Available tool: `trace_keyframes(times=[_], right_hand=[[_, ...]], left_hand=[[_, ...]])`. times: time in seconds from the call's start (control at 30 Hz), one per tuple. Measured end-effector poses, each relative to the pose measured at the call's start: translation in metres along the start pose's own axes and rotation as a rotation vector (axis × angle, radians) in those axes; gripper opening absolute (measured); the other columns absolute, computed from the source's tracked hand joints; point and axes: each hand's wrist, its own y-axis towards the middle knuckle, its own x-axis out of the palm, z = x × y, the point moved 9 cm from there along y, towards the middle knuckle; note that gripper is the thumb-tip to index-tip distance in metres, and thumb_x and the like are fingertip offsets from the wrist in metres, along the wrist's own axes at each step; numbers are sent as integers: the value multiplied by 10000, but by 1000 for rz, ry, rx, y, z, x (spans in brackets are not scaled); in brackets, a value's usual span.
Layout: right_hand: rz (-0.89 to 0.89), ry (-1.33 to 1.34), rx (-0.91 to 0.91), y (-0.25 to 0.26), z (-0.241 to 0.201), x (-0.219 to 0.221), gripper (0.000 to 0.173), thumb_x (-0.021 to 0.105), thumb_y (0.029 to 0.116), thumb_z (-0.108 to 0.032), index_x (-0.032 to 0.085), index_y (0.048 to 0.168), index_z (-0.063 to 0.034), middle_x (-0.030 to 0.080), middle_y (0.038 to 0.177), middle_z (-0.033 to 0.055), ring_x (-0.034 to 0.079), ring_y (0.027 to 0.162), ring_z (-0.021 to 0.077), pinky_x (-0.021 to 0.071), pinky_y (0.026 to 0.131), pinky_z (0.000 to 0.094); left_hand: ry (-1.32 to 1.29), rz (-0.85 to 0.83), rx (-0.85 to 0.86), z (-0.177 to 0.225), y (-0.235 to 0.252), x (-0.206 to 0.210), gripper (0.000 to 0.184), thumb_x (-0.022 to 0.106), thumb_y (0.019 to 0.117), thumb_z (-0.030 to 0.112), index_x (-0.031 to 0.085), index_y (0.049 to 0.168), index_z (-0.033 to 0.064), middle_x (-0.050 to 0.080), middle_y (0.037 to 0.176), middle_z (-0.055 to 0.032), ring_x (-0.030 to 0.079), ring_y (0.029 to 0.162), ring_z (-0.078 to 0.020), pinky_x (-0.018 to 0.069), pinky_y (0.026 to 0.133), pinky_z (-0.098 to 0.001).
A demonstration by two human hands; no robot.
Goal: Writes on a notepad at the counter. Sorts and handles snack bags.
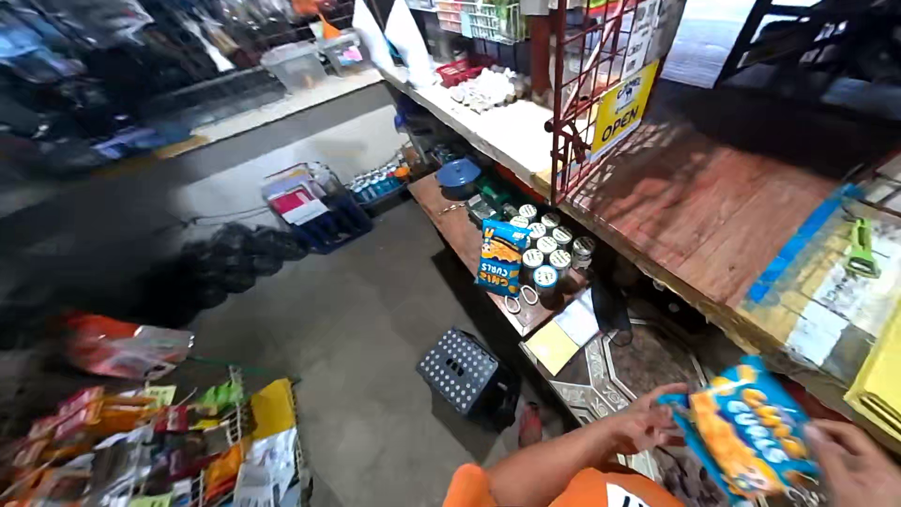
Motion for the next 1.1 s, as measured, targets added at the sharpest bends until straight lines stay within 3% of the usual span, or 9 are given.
trace_keyframes(times=[0.07, 0.17, 0.27, 0.4, 0.63, 0.77, 0.9, 1.0, 1.1], right_hand=[[4, 98, 32, -1, 14, 53, 321, 538, 1026, -136, 596, 1132, 161, 672, 953, 233, 654, 827, 209, 560, 786, 431], [97, 247, 150, 2, 43, 95, 286, 510, 1026, -169, 628, 1075, 87, 654, 868, 99, 622, 767, 88, 549, 736, 322], [69, 284, 228, 9, 75, 109, 385, 421, 1068, -204, 635, 1207, 85, 686, 1104, 198, 663, 1020, 228, 534, 938, 443], [81, 292, 298, 6, 96, 111, 420, 477, 1072, -204, 533, 1385, 70, 614, 1331, 266, 643, 1180, 340, 524, 1009, 489], [349, -106, -176, -5, 46, 107, 426, 573, 973, -321, 724, 1162, 30, 683, 1269, 218, 632, 1215, 398, 485, 1054, 543], [-64, -282, 317, -9, 142, 137, 651, 727, 937, -350, 529, 1486, -62, 382, 1577, 288, 358, 1452, 504, 302, 1177, 649], [-274, -469, 476, -28, 197, 184, 694, 765, 897, -305, 510, 1495, -65, 195, 1678, 239, 153, 1544, 477, 220, 1199, 668], [-173, -402, 398, -30, 196, 180, 701, 686, 962, -407, 452, 1549, -104, 241, 1665, 239, 181, 1546, 457, 197, 1231, 622], [180, -359, 392, -41, 204, 118, 621, 634, 986, -407, 521, 1498, -75, 378, 1590, 274, 307, 1493, 485, 236, 1210, 649]], left_hand=[[-176, 101, -50, -5, -7, -14, 472, 486, 1044, 408, 473, 1386, 84, 698, 1148, -31, 676, 1017, -132, 555, 902, -350], [-283, 328, -146, -10, -8, -39, 235, 441, 1084, 198, 534, 1249, 59, 709, 988, -49, 700, 903, -153, 585, 840, -356], [-287, 439, -154, -15, 2, -66, 288, 498, 1075, 170, 498, 1330, 36, 704, 1060, -122, 706, 949, -215, 589, 866, -407], [-276, 448, -122, -15, 5, -84, 310, 506, 1067, 134, 472, 1353, 19, 697, 1086, -147, 704, 972, -231, 587, 883, -424], [-272, 434, -141, -10, 7, -83, 284, 464, 1085, 149, 473, 1347, 38, 694, 1094, -136, 704, 980, -227, 587, 886, -419], [-223, 488, -113, -11, 8, -95, 349, 536, 1041, 92, 441, 1368, 17, 670, 1108, -158, 690, 970, -234, 584, 870, -420], [-225, 561, -104, -17, 4, -107, 327, 542, 1034, 63, 462, 1346, 8, 665, 1100, -165, 686, 955, -240, 585, 850, -423], [-198, 590, -116, -17, -1, -113, 285, 502, 1050, 91, 473, 1322, 10, 669, 1052, -152, 689, 911, -231, 593, 804, -416], [-144, 585, -92, -15, -5, -120, 269, 489, 1050, 100, 490, 1306, 16, 681, 1041, -136, 699, 908, -213, 602, 805, -398]])
